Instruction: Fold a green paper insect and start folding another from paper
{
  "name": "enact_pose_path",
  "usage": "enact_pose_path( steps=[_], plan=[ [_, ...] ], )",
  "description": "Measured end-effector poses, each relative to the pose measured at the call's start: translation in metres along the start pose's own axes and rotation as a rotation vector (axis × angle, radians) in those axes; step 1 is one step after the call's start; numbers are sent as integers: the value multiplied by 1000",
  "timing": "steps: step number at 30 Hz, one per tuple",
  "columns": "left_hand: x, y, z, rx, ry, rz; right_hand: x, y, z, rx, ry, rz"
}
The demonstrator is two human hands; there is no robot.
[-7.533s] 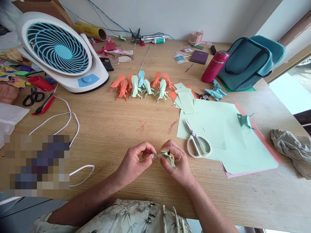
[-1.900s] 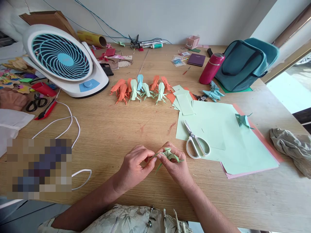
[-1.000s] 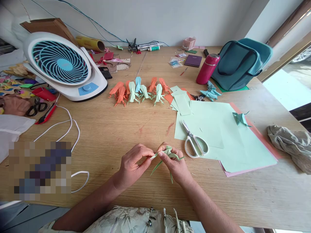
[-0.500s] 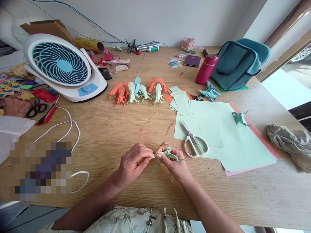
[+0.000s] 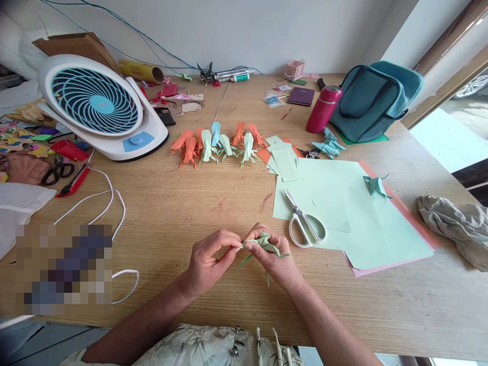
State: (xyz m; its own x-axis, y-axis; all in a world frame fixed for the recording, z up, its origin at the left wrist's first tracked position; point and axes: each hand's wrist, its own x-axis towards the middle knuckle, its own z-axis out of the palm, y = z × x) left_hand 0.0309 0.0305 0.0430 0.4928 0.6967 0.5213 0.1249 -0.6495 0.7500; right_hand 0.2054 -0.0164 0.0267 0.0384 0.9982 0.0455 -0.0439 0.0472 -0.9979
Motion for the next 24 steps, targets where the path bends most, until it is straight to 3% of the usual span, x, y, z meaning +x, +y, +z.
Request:
enact_pose_path(
  steps=[8,24],
  plan=[
    [-1,0,-1,98,33,-59,-1,-2,1,-47,18,19],
    [-3,-2,7,-85,27,-270,0,0,2,-100,68,-32]
  ],
)
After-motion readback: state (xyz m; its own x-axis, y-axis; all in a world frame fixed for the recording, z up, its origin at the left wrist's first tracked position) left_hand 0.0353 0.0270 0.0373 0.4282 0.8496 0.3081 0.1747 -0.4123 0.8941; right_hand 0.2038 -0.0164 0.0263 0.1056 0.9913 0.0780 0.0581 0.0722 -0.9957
